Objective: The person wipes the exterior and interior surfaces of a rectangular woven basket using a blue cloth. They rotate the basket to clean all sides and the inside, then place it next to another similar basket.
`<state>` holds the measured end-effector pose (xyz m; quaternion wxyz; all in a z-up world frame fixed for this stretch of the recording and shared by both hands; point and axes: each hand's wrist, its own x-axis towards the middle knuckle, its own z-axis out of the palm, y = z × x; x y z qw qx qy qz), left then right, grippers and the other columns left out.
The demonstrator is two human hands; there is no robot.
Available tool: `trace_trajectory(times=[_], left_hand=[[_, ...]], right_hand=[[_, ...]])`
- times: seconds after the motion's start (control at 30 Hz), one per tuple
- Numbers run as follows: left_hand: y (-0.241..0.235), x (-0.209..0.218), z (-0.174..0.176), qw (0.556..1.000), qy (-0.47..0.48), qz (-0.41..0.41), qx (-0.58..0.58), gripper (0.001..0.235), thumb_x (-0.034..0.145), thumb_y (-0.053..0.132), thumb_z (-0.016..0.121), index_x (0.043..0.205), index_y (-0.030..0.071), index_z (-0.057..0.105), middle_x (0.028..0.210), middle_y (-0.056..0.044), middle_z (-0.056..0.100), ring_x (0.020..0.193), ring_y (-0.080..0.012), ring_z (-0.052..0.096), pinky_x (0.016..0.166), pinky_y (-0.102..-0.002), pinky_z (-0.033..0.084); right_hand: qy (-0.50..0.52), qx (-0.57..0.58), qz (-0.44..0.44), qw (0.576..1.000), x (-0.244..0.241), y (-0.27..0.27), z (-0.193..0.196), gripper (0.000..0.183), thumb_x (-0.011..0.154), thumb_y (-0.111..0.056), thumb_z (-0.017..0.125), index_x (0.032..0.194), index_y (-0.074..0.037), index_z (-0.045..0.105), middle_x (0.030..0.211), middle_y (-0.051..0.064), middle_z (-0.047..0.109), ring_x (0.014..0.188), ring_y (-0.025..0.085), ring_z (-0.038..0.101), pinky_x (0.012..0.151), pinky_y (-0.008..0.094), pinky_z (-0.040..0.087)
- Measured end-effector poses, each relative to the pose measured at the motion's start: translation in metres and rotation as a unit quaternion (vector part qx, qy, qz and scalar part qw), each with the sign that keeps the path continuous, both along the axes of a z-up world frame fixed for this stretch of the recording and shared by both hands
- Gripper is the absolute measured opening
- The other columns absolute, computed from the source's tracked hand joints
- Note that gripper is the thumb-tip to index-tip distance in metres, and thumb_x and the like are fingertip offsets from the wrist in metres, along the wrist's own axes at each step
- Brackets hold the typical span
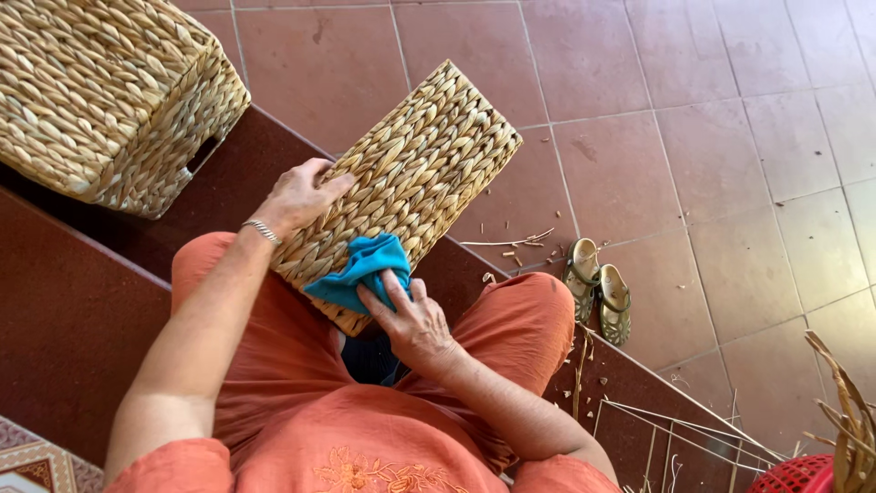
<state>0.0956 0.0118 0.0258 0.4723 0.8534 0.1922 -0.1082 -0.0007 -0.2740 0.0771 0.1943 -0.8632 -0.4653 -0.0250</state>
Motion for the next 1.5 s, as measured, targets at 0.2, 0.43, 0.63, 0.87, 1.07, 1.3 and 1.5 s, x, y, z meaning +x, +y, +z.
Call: trace_trajectory(times=[0.2, 0.43, 0.63, 0.87, 1.07, 1.3, 1.5], left_hand=[[-0.040, 0.040, 0.000, 0.992, -0.014, -0.002, 0.128, 0.064, 0.095, 0.067, 0.058, 0.102, 0.006, 0.074, 0.102, -0.023, 0.073, 0.101, -0.0410, 0.068, 0.088, -0.051, 0.053], [-0.048, 0.021, 0.000, 0.994, -0.042, -0.004, 0.100, 0.060, 0.095, 0.066, 0.057, 0.098, 0.008, 0.073, 0.090, -0.017, 0.075, 0.089, -0.0327, 0.074, 0.080, -0.048, 0.056], [-0.057, 0.010, -0.003, 0.993, -0.080, -0.012, 0.089, 0.060, 0.095, 0.065, 0.058, 0.093, 0.007, 0.074, 0.085, -0.016, 0.073, 0.081, -0.0317, 0.072, 0.073, -0.047, 0.056], [-0.056, -0.011, 0.013, 0.984, -0.160, -0.009, 0.073, 0.066, 0.098, 0.070, 0.050, 0.080, 0.010, 0.073, 0.061, -0.007, 0.065, 0.059, -0.0207, 0.065, 0.058, -0.038, 0.052], [-0.050, -0.026, 0.026, 0.974, -0.223, 0.034, -0.040, 0.062, 0.099, 0.062, 0.055, 0.073, 0.006, 0.067, 0.057, 0.000, 0.057, 0.055, -0.0107, 0.051, 0.051, -0.032, 0.041], [-0.048, -0.030, 0.002, 0.952, -0.288, 0.058, -0.089, 0.056, 0.102, 0.053, 0.058, 0.078, 0.002, 0.066, 0.056, 0.005, 0.049, 0.060, -0.0016, 0.043, 0.050, -0.028, 0.040], [-0.049, -0.041, -0.028, 0.946, -0.318, 0.030, -0.057, 0.055, 0.107, 0.043, 0.060, 0.073, 0.000, 0.060, 0.056, -0.004, 0.044, 0.056, -0.0078, 0.039, 0.049, -0.032, 0.037]], right_hand=[[-0.002, 0.034, -0.060, 0.998, 0.018, -0.020, -0.024, 0.063, 0.085, 0.007, 0.065, 0.139, -0.024, 0.065, 0.146, 0.013, 0.051, 0.097, 0.029, 0.056, 0.066, 0.034, 0.060], [-0.054, 0.037, -0.299, 0.952, 0.142, -0.065, -0.084, 0.059, 0.091, 0.006, 0.061, 0.141, -0.024, 0.062, 0.146, 0.017, 0.057, 0.096, 0.026, 0.060, 0.077, 0.037, 0.060], [0.299, 0.514, -0.428, 0.681, 0.208, -0.122, -0.131, 0.044, 0.104, -0.010, 0.061, 0.146, -0.004, 0.052, 0.128, 0.012, 0.067, 0.108, 0.022, 0.067, 0.092, 0.037, 0.058], [0.424, 0.636, -0.273, 0.584, 0.184, -0.129, -0.074, 0.048, 0.102, -0.006, 0.056, 0.149, -0.002, 0.046, 0.125, 0.013, 0.067, 0.100, 0.020, 0.069, 0.084, 0.035, 0.062], [0.326, 0.657, -0.255, 0.630, 0.142, -0.107, 0.006, 0.050, 0.103, -0.001, 0.057, 0.152, -0.001, 0.046, 0.131, 0.012, 0.064, 0.108, 0.018, 0.066, 0.091, 0.031, 0.059], [0.170, 0.486, -0.242, 0.822, 0.106, -0.098, 0.042, 0.048, 0.106, 0.004, 0.059, 0.153, -0.004, 0.051, 0.136, 0.010, 0.061, 0.121, 0.016, 0.059, 0.104, 0.028, 0.051], [0.188, 0.577, -0.298, 0.737, 0.124, -0.106, 0.077, 0.045, 0.102, 0.001, 0.057, 0.145, -0.008, 0.054, 0.125, 0.006, 0.063, 0.103, 0.017, 0.064, 0.089, 0.033, 0.060]])
